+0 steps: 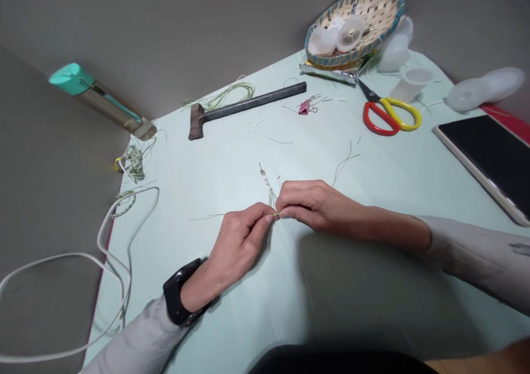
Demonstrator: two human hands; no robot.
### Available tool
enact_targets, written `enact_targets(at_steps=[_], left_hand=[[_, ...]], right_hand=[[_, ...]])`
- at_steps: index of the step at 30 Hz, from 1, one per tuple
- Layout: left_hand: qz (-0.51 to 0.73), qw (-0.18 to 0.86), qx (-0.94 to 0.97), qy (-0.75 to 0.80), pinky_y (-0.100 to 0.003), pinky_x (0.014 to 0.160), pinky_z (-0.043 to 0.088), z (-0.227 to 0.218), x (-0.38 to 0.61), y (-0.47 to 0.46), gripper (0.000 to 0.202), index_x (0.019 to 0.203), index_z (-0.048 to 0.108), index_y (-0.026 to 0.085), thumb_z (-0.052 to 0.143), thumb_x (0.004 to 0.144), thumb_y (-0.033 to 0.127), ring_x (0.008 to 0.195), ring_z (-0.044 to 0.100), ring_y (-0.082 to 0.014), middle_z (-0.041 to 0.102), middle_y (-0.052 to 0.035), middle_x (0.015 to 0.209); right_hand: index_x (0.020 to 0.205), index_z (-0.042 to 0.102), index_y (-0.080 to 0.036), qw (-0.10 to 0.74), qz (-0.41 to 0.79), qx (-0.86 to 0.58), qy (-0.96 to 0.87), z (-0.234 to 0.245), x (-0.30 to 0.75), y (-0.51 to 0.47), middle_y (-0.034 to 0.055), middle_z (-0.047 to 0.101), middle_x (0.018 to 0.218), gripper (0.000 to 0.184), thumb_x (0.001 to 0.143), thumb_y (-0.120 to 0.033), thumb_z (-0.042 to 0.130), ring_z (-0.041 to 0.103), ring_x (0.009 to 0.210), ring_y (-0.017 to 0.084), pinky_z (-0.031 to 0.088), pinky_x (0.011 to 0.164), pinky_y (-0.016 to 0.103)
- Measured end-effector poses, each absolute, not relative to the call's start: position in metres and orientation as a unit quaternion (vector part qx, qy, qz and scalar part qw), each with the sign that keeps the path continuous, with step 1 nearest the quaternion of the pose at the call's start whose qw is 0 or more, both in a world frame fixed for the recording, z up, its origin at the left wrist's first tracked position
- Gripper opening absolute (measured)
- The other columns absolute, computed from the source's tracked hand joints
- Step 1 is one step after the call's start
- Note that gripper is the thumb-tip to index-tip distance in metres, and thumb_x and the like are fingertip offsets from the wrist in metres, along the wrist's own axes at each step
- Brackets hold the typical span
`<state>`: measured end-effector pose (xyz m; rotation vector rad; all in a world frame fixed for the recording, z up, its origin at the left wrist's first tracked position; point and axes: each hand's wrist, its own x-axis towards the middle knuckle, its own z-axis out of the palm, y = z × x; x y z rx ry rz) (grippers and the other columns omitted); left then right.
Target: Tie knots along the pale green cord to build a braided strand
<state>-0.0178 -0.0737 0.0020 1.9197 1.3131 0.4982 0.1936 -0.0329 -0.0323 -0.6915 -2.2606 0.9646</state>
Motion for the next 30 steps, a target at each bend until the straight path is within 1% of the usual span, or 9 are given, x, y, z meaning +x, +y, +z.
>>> enact_targets(at_steps=[3,8,10,15,20,24,25,27,30], left_hand=[[0.190,0.360,0.761,0.505,-0.023,0.056,0.036,0.001,-0.016,-0.074,0.026,0.086,0.068,0.017,0.047,0.099,0.024,0.056,0.043,-0.0105,0.054,0.0041,0.063],[0.180,0.332,0.779,0.500,-0.023,0.055,0.034,-0.002,-0.013,-0.075,0.026,0.085,0.067,0.017,0.049,0.100,0.027,0.052,0.039,-0.0098,0.053,0.0048,0.061],[0.178,0.318,0.785,0.500,-0.024,0.054,0.033,-0.003,-0.012,-0.076,0.028,0.083,0.066,0.016,0.047,0.100,0.027,0.052,0.038,-0.0100,0.050,0.0047,0.060],[0.185,0.292,0.799,0.492,-0.023,0.053,0.031,-0.004,-0.012,-0.078,0.026,0.080,0.062,0.016,0.046,0.100,0.023,0.051,0.035,-0.0092,0.045,0.0058,0.059],[0.204,0.272,0.812,0.474,-0.023,0.052,0.028,-0.007,-0.012,-0.078,0.029,0.071,0.055,0.017,0.048,0.098,0.020,0.052,0.029,-0.0089,0.038,0.0069,0.057],[0.220,0.266,0.813,0.469,-0.023,0.052,0.029,-0.009,-0.013,-0.077,0.028,0.072,0.058,0.016,0.048,0.098,0.018,0.052,0.031,-0.0087,0.041,0.0064,0.058],[0.223,0.266,0.812,0.468,-0.023,0.052,0.029,-0.010,-0.013,-0.077,0.027,0.074,0.060,0.015,0.048,0.098,0.017,0.052,0.031,-0.0086,0.042,0.0063,0.058],[0.228,0.268,0.811,0.468,-0.022,0.052,0.030,-0.010,-0.013,-0.078,0.027,0.076,0.063,0.015,0.049,0.098,0.017,0.051,0.031,-0.0083,0.043,0.0065,0.058],[0.235,0.272,0.808,0.467,-0.022,0.051,0.029,-0.009,-0.014,-0.078,0.027,0.075,0.064,0.014,0.049,0.098,0.016,0.050,0.030,-0.0081,0.039,0.0071,0.057]], right_hand=[[0.085,0.061,-0.019,0.287,0.356,-0.264,-0.849,-0.035,0.193,-0.036,0.0032,0.059,0.083,0.023,0.102,-0.026,0.047,0.055,0.077,0.015,0.043,0.072,0.028],[0.086,0.061,-0.019,0.288,0.338,-0.269,-0.854,-0.038,0.191,-0.038,0.0030,0.058,0.082,0.023,0.102,-0.021,0.045,0.054,0.076,0.014,0.043,0.071,0.028],[0.087,0.061,-0.018,0.296,0.330,-0.267,-0.855,-0.037,0.190,-0.038,0.0033,0.059,0.083,0.022,0.102,-0.021,0.045,0.054,0.077,0.015,0.042,0.072,0.028],[0.089,0.061,-0.017,0.308,0.318,-0.255,-0.860,-0.036,0.190,-0.037,0.0033,0.059,0.083,0.022,0.104,-0.028,0.048,0.054,0.076,0.014,0.043,0.071,0.028],[0.087,0.061,-0.016,0.295,0.307,-0.250,-0.870,-0.038,0.192,-0.039,0.0029,0.055,0.082,0.023,0.103,-0.020,0.044,0.052,0.075,0.013,0.043,0.069,0.027],[0.088,0.062,-0.017,0.291,0.297,-0.267,-0.869,-0.040,0.191,-0.043,0.0029,0.053,0.083,0.023,0.102,-0.019,0.045,0.053,0.074,0.013,0.044,0.068,0.026],[0.090,0.063,-0.017,0.294,0.294,-0.275,-0.867,-0.040,0.191,-0.044,0.0033,0.054,0.085,0.022,0.102,-0.020,0.045,0.054,0.075,0.014,0.045,0.068,0.027],[0.099,0.063,-0.017,0.303,0.288,-0.291,-0.861,-0.039,0.190,-0.045,0.0061,0.057,0.094,0.017,0.102,-0.021,0.046,0.057,0.081,0.015,0.048,0.072,0.028],[0.114,0.059,-0.017,0.315,0.286,-0.286,-0.858,-0.036,0.189,-0.044,0.0109,0.061,0.112,0.017,0.102,-0.021,0.047,0.061,0.098,0.017,0.052,0.083,0.030]])
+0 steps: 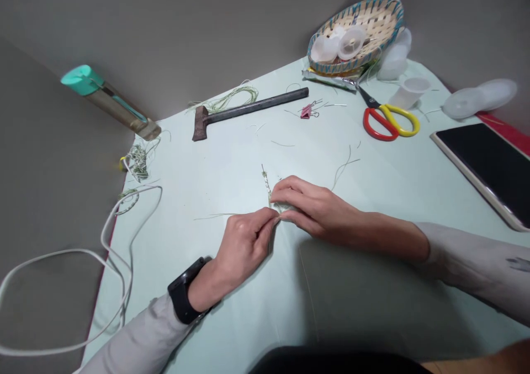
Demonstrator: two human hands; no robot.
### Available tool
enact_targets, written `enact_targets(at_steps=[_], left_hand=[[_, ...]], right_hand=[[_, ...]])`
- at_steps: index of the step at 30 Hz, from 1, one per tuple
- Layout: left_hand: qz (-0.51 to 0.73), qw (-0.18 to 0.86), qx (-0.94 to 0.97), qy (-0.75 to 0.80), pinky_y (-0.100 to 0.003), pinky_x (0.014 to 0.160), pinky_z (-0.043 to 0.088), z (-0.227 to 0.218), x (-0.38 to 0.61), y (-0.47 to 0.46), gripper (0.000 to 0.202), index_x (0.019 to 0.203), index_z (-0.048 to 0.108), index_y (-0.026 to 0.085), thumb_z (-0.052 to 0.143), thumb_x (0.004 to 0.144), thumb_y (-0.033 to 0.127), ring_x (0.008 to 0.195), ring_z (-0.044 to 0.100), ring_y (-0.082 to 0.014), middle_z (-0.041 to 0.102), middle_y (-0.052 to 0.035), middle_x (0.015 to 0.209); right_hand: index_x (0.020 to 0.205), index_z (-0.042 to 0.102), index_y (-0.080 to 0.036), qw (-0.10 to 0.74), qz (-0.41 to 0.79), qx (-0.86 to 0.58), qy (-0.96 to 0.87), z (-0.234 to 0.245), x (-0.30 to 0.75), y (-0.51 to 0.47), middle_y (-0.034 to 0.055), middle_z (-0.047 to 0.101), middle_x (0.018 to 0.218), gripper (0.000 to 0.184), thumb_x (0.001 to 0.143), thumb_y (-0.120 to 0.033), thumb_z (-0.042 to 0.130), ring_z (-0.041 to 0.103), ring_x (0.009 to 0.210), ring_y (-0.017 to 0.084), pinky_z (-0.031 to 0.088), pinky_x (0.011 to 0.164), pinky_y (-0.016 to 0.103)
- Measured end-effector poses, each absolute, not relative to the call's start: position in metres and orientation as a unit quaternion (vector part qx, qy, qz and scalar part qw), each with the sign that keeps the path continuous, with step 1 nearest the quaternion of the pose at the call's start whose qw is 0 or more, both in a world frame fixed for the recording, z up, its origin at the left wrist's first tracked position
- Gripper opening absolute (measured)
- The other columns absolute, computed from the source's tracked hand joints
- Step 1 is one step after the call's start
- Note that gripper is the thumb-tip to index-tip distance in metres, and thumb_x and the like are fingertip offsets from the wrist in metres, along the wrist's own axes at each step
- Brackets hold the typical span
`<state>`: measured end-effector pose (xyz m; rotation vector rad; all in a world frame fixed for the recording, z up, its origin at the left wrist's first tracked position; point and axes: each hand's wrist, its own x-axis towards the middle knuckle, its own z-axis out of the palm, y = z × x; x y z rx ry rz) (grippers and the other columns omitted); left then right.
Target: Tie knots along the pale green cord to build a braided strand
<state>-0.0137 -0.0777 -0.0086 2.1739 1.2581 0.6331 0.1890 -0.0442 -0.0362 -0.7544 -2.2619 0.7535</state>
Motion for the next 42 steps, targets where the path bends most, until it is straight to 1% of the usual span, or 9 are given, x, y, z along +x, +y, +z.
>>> enact_targets(at_steps=[3,6,14,21,26,31,34,38,42], left_hand=[[0.241,0.279,0.804,0.467,-0.021,0.051,0.031,-0.007,-0.015,-0.077,0.026,0.076,0.065,0.014,0.049,0.097,0.015,0.050,0.032,-0.0077,0.043,0.0065,0.058],[0.243,0.288,0.795,0.474,-0.020,0.052,0.032,-0.007,-0.015,-0.077,0.025,0.081,0.067,0.014,0.049,0.098,0.017,0.051,0.036,-0.0074,0.048,0.0062,0.059],[0.231,0.308,0.774,0.502,-0.021,0.050,0.031,-0.006,-0.013,-0.076,0.026,0.077,0.064,0.014,0.050,0.098,0.020,0.050,0.035,-0.0072,0.044,0.0073,0.056],[0.211,0.329,0.773,0.500,-0.020,0.050,0.031,-0.001,-0.013,-0.076,0.026,0.074,0.057,0.016,0.047,0.098,0.019,0.050,0.035,-0.0069,0.041,0.0081,0.056],[0.209,0.327,0.770,0.507,-0.020,0.050,0.031,-0.002,-0.013,-0.077,0.024,0.078,0.061,0.015,0.048,0.097,0.018,0.049,0.035,-0.0069,0.041,0.0084,0.055],[0.220,0.318,0.765,0.515,-0.020,0.048,0.030,-0.003,-0.015,-0.077,0.021,0.084,0.066,0.014,0.051,0.098,0.020,0.047,0.034,-0.0066,0.043,0.0088,0.054],[0.224,0.311,0.767,0.515,-0.020,0.050,0.031,-0.003,-0.015,-0.077,0.021,0.082,0.065,0.014,0.052,0.097,0.019,0.049,0.037,-0.0066,0.045,0.0080,0.055],[0.233,0.305,0.772,0.507,-0.019,0.049,0.031,-0.004,-0.014,-0.076,0.022,0.076,0.061,0.015,0.053,0.096,0.017,0.049,0.036,-0.0061,0.044,0.0081,0.055],[0.235,0.315,0.775,0.494,-0.019,0.048,0.031,-0.004,-0.015,-0.075,0.023,0.074,0.057,0.017,0.053,0.097,0.016,0.048,0.037,-0.0059,0.044,0.0084,0.055]], right_hand=[[0.109,0.059,-0.018,0.312,0.287,-0.254,-0.869,-0.036,0.189,-0.041,0.0067,0.066,0.101,0.014,0.103,-0.025,0.049,0.063,0.092,0.015,0.052,0.081,0.026],[0.104,0.060,-0.017,0.317,0.276,-0.241,-0.875,-0.038,0.190,-0.038,0.0044,0.066,0.091,0.016,0.105,-0.027,0.047,0.062,0.083,0.013,0.051,0.076,0.024],[0.096,0.064,-0.017,0.321,0.220,-0.234,-0.891,-0.043,0.192,-0.038,0.0042,0.064,0.088,0.019,0.103,-0.017,0.046,0.058,0.081,0.012,0.048,0.072,0.022],[0.097,0.063,-0.018,0.300,0.140,-0.230,-0.915,-0.044,0.191,-0.042,0.0052,0.061,0.088,0.029,0.095,0.000,0.040,0.048,0.079,0.014,0.040,0.065,0.025],[0.096,0.060,-0.017,0.290,0.141,-0.225,-0.919,-0.043,0.191,-0.042,0.0039,0.060,0.085,0.032,0.092,0.004,0.037,0.048,0.078,0.014,0.042,0.069,0.025],[0.098,0.058,-0.019,0.278,0.168,-0.221,-0.920,-0.041,0.193,-0.041,0.0023,0.058,0.083,0.035,0.089,0.006,0.034,0.046,0.076,0.013,0.041,0.066,0.024],[0.098,0.056,-0.020,0.276,0.201,-0.221,-0.913,-0.041,0.195,-0.041,0.0014,0.058,0.083,0.033,0.093,0.003,0.033,0.047,0.077,0.013,0.042,0.068,0.023],[0.095,0.057,-0.019,0.276,0.251,-0.228,-0.899,-0.038,0.195,-0.042,0.0010,0.056,0.081,0.022,0.104,-0.013,0.038,0.049,0.075,0.012,0.045,0.068,0.024],[0.092,0.059,-0.018,0.258,0.306,-0.253,-0.881,-0.031,0.192,-0.043,-0.0002,0.056,0.081,0.022,0.106,-0.019,0.041,0.052,0.074,0.011,0.045,0.067,0.023]])
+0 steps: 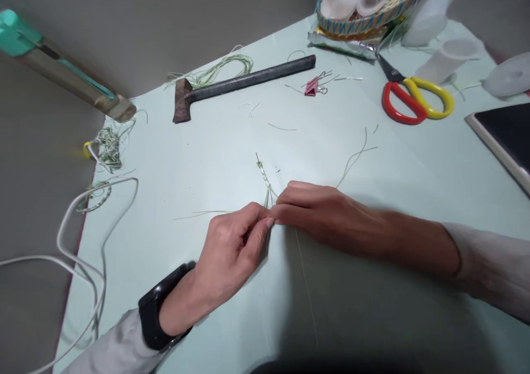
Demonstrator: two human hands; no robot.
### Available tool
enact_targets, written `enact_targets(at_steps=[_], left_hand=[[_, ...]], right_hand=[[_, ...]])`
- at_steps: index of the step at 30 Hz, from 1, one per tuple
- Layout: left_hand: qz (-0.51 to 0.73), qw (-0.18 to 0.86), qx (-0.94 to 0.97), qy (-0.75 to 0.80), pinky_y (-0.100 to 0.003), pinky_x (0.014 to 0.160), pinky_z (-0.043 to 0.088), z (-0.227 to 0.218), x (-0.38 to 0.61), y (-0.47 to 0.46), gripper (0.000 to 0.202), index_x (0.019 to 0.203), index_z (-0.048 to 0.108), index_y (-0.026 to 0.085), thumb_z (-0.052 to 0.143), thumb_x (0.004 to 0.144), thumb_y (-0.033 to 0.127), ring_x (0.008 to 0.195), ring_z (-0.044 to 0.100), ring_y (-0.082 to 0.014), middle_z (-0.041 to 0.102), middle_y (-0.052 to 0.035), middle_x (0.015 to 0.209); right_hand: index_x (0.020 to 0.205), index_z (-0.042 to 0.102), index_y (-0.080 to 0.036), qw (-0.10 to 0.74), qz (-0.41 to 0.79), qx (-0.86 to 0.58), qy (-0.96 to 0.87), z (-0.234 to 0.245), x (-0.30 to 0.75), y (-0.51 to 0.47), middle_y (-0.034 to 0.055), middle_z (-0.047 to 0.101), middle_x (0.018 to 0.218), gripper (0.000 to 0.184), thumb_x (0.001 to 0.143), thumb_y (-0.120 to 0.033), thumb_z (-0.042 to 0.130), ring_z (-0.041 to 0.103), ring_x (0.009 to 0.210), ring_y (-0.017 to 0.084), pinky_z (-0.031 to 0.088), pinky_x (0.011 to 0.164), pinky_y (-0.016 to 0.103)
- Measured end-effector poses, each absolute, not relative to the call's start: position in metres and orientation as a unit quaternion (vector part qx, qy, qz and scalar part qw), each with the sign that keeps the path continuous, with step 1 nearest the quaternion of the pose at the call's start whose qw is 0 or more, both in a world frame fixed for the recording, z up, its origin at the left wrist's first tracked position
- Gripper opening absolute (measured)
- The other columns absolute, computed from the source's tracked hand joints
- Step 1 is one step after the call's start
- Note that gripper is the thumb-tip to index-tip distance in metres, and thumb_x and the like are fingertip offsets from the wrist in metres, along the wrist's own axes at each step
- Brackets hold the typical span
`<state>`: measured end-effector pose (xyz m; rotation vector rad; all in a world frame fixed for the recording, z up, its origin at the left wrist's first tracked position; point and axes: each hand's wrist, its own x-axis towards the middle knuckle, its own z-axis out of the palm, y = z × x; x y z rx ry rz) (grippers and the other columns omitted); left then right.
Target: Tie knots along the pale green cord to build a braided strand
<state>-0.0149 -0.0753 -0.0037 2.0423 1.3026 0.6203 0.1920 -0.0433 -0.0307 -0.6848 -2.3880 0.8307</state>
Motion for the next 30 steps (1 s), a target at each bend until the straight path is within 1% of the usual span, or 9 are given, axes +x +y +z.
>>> enact_targets(at_steps=[5,9,11,13,17,23,25,28,30], left_hand=[[0.215,0.346,0.760,0.507,-0.020,0.048,0.033,-0.002,-0.018,-0.075,0.020,0.080,0.061,0.018,0.053,0.098,0.018,0.049,0.040,-0.0070,0.048,0.0079,0.056],[0.199,0.335,0.759,0.521,-0.021,0.047,0.033,-0.003,-0.019,-0.075,0.017,0.087,0.066,0.019,0.054,0.099,0.022,0.047,0.039,-0.0076,0.048,0.0083,0.055],[0.197,0.311,0.769,0.523,-0.022,0.047,0.034,-0.002,-0.021,-0.073,0.013,0.096,0.069,0.020,0.057,0.098,0.024,0.046,0.040,-0.0080,0.048,0.0086,0.054],[0.196,0.279,0.785,0.518,-0.023,0.049,0.038,0.002,-0.024,-0.070,0.013,0.104,0.071,0.020,0.060,0.097,0.024,0.048,0.045,-0.0088,0.056,0.0075,0.058],[0.209,0.234,0.809,0.497,-0.027,0.061,0.046,0.017,-0.037,-0.060,0.012,0.094,0.074,0.024,0.062,0.095,0.022,0.067,0.064,-0.0138,0.075,0.0014,0.081],[0.266,0.088,0.818,0.502,-0.038,0.075,0.050,0.012,-0.061,-0.030,0.010,0.086,0.075,0.027,0.068,0.093,0.027,0.071,0.061,-0.0196,0.074,0.0000,0.076],[0.263,0.055,0.809,0.524,-0.039,0.083,0.051,0.002,-0.066,-0.021,0.010,0.090,0.075,0.025,0.066,0.094,0.025,0.084,0.066,-0.0217,0.076,-0.0024,0.085],[0.224,0.015,0.798,0.560,-0.041,0.093,0.050,-0.001,-0.067,-0.024,0.022,0.113,0.073,0.023,0.066,0.093,0.023,0.110,0.065,-0.0264,0.072,-0.0056,0.118],[0.187,-0.014,0.804,0.564,-0.036,0.085,0.051,0.006,-0.059,-0.039,0.018,0.108,0.073,0.022,0.060,0.096,0.025,0.100,0.065,-0.0243,0.072,-0.0055,0.107]], right_hand=[[0.079,0.049,-0.020,0.263,0.375,-0.326,-0.827,-0.028,0.191,-0.044,-0.0036,0.049,0.074,0.028,0.105,-0.028,0.046,0.049,0.064,0.008,0.042,0.059,0.022],[0.090,0.057,-0.019,0.275,0.302,-0.271,-0.871,-0.031,0.194,-0.043,-0.0008,0.052,0.078,0.021,0.103,-0.014,0.041,0.048,0.067,0.011,0.040,0.059,0.023],[0.095,0.060,-0.016,0.265,0.244,-0.232,-0.904,-0.031,0.197,-0.042,0.0017,0.054,0.080,0.025,0.100,-0.006,0.038,0.047,0.070,0.012,0.040,0.060,0.024],[0.098,0.061,-0.014,0.245,0.220,-0.214,-0.920,-0.029,0.199,-0.041,0.0036,0.056,0.083,0.027,0.098,-0.004,0.037,0.047,0.072,0.013,0.042,0.063,0.025],[0.100,0.062,-0.015,0.221,0.239,-0.219,-0.920,-0.028,0.199,-0.040,0.0059,0.059,0.089,0.029,0.099,-0.005,0.035,0.051,0.076,0.014,0.046,0.068,0.026],[0.090,0.063,-0.016,0.247,0.268,-0.235,-0.901,-0.031,0.195,-0.039,0.0053,0.061,0.088,0.022,0.101,-0.012,0.044,0.053,0.078,0.013,0.046,0.070,0.025],[0.089,0.064,-0.016,0.258,0.275,-0.230,-0.897,-0.032,0.195,-0.038,0.0052,0.063,0.087,0.021,0.101,-0.012,0.046,0.054,0.078,0.013,0.046,0.071,0.026],[0.089,0.065,-0.015,0.269,0.288,-0.230,-0.890,-0.034,0.195,-0.038,0.0055,0.065,0.088,0.021,0.100,-0.013,0.047,0.056,0.079,0.013,0.046,0.071,0.026],[0.088,0.066,-0.016,0.273,0.296,-0.239,-0.884,-0.033,0.194,-0.038,0.0047,0.066,0.087,0.021,0.100,-0.014,0.049,0.057,0.079,0.013,0.046,0.070,0.026]])
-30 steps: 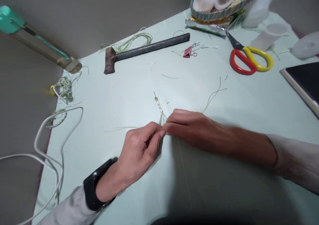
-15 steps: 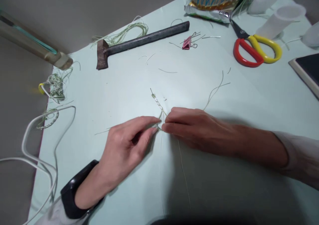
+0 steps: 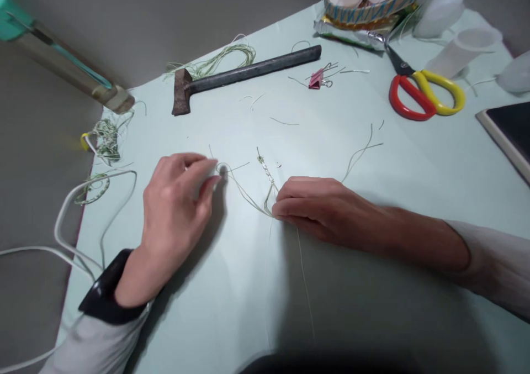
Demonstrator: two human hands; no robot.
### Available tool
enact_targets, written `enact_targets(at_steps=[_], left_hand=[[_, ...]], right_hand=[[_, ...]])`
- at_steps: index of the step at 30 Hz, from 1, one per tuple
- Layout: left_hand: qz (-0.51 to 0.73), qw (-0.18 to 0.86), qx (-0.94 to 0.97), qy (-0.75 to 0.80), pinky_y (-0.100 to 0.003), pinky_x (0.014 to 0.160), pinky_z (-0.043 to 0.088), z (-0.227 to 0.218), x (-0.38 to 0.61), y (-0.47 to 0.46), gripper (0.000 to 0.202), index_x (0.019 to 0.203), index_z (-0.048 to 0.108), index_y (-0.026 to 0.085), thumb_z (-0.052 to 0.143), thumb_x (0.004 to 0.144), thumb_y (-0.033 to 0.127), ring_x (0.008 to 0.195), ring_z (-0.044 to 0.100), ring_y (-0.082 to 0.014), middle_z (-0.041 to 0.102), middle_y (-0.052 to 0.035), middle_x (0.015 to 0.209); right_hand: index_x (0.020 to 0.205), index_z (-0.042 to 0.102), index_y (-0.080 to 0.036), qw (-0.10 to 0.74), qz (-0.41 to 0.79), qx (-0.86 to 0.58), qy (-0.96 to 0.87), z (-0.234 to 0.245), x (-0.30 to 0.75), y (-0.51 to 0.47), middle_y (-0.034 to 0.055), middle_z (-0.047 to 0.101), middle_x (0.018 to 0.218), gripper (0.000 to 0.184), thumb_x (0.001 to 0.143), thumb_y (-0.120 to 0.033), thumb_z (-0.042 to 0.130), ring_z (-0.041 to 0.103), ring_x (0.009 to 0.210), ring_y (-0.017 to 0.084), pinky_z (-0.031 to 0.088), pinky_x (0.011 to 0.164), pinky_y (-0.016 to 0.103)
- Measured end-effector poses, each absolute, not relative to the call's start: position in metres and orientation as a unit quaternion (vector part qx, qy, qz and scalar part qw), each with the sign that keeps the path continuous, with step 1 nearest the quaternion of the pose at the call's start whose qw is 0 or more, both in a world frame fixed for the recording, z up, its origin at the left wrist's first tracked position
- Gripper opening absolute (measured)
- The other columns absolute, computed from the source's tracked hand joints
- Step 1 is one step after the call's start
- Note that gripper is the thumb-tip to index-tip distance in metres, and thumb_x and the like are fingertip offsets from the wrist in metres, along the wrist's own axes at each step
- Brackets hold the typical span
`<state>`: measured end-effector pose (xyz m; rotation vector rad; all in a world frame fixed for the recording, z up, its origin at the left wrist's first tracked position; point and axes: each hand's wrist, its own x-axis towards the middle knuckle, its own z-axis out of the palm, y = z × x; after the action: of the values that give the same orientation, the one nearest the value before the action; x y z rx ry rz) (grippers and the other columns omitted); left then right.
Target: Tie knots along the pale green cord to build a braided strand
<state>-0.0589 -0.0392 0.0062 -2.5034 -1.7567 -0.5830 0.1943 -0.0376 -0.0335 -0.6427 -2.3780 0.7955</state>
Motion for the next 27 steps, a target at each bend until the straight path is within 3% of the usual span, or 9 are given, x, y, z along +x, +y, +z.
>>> enact_targets(at_steps=[2,5,12,17,20,22,25,27], left_hand=[[-0.179,-0.045,-0.824,-0.536,-0.032,0.071,0.050,0.015,-0.045,-0.061,0.016,0.092,0.072,0.020,0.058,0.097,0.028,0.079,0.064,-0.0203,0.067,-0.0035,0.083],[-0.112,-0.151,-0.845,-0.500,-0.032,0.065,0.049,0.018,-0.025,-0.092,0.019,0.093,0.068,0.018,0.054,0.099,0.029,0.074,0.061,-0.0199,0.064,-0.0052,0.084],[-0.101,-0.128,-0.856,-0.491,-0.034,0.060,0.043,-0.002,-0.012,-0.107,0.020,0.089,0.060,0.016,0.043,0.099,0.012,0.071,0.054,-0.0198,0.057,-0.0045,0.080],[-0.131,-0.167,-0.840,-0.498,-0.032,0.061,0.042,0.001,-0.011,-0.107,0.020,0.087,0.054,0.019,0.040,0.100,0.014,0.068,0.050,-0.0172,0.054,-0.0027,0.080],[-0.163,-0.271,-0.787,-0.530,-0.031,0.064,0.047,0.007,-0.012,-0.107,0.017,0.088,0.053,0.020,0.042,0.101,0.020,0.071,0.055,-0.0154,0.059,-0.0036,0.086],[-0.180,-0.393,-0.703,-0.564,-0.027,0.055,0.045,0.009,-0.013,-0.106,0.015,0.090,0.053,0.021,0.044,0.101,0.026,0.061,0.053,-0.0131,0.062,-0.0014,0.078],[-0.188,-0.587,-0.537,-0.576,-0.021,0.036,0.030,0.008,-0.013,-0.103,0.018,0.090,0.053,0.021,0.048,0.100,0.035,0.040,0.039,-0.0086,0.057,0.0042,0.057],[-0.207,-0.645,-0.472,-0.564,-0.020,0.035,0.027,0.006,-0.011,-0.101,0.023,0.089,0.053,0.020,0.052,0.099,0.041,0.037,0.034,-0.0059,0.058,0.0041,0.057]], right_hand=[[0.087,0.066,-0.017,0.280,0.301,-0.249,-0.877,-0.033,0.194,-0.038,0.0038,0.067,0.087,0.020,0.100,-0.015,0.050,0.058,0.080,0.013,0.046,0.071,0.025],[0.090,0.067,-0.017,0.301,0.302,-0.254,-0.868,-0.031,0.193,-0.038,0.0036,0.068,0.087,0.019,0.101,-0.017,0.051,0.061,0.082,0.012,0.047,0.074,0.024],[0.091,0.069,-0.015,0.308,0.278,-0.247,-0.876,-0.034,0.189,-0.039,0.0045,0.069,0.086,0.023,0.102,-0.017,0.048,0.062,0.080,0.012,0.048,0.074,0.024],[0.092,0.068,-0.016,0.301,0.266,-0.240,-0.884,-0.039,0.189,-0.039,0.0048,0.068,0.086,0.025,0.102,-0.017,0.046,0.061,0.078,0.013,0.048,0.072,0.025],[0.092,0.068,-0.016,0.304,0.266,-0.241,-0.882,-0.039,0.190,-0.039,0.0044,0.069,0.086,0.023,0.101,-0.016,0.048,0.062,0.079,0.012,0.049,0.072,0.024],[0.092,0.069,-0.016,0.311,0.269,-0.245,-0.878,-0.038,0.189,-0.039,0.0036,0.070,0.086,0.021,0.100,-0.015,0.050,0.063,0.079,0.012,0.049,0.073,0.023],[0.091,0.069,-0.016,0.326,0.273,-0.253,-0.869,-0.035,0.188,-0.039,0.0026,0.071,0.085,0.018,0.098,-0.014,0.053,0.064,0.079,0.011,0.050,0.073,0.021],[0.090,0.069,-0.015,0.335,0.275,-0.255,-0.864,-0.035,0.187,-0.039,0.0023,0.070,0.083,0.016,0.097,-0.012,0.055,0.064,0.077,0.010,0.050,0.072,0.021]])
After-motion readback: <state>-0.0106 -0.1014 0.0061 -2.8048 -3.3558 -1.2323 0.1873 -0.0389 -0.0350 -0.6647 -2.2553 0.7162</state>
